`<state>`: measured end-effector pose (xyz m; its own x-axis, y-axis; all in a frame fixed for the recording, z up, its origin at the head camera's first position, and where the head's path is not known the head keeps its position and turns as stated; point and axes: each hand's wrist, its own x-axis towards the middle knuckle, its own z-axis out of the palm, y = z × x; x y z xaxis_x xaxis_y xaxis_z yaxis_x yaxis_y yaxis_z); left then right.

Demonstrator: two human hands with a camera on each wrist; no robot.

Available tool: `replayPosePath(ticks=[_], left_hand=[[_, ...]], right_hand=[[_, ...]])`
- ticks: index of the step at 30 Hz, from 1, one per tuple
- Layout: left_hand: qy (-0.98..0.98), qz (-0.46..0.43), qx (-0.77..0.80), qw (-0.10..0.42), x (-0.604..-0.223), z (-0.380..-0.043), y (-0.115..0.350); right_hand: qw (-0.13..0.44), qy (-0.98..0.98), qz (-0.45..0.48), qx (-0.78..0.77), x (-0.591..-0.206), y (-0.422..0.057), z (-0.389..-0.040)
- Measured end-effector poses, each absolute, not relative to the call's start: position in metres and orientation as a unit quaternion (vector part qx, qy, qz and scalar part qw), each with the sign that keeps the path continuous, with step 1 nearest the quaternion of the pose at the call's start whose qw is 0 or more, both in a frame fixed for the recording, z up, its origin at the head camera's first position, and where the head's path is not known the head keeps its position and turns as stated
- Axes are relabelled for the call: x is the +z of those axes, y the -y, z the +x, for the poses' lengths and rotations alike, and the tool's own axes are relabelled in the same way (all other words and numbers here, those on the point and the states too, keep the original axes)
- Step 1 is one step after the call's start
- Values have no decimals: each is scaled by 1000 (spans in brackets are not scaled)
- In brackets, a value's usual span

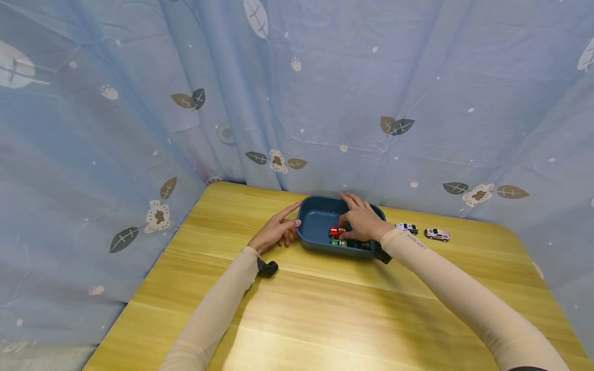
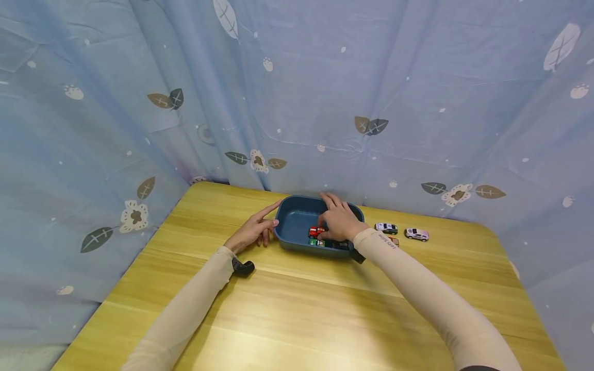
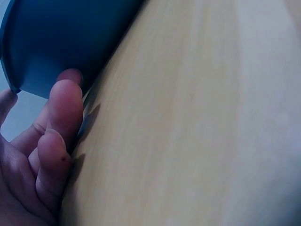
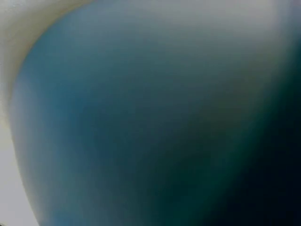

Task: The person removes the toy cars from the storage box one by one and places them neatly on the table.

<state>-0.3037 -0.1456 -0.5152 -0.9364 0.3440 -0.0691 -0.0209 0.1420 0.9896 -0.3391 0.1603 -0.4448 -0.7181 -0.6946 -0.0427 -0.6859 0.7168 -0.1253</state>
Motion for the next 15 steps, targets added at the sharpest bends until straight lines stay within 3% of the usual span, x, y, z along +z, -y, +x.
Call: replayPosePath(ticks=[8, 15], left_hand=[[-741, 110, 646, 143, -514, -303, 143], [-749, 114, 638, 136, -516, -304, 147]], right_hand=[[40, -926, -371, -59, -446, -164, -336], [42, -919, -381, -94, -426, -165, -341]])
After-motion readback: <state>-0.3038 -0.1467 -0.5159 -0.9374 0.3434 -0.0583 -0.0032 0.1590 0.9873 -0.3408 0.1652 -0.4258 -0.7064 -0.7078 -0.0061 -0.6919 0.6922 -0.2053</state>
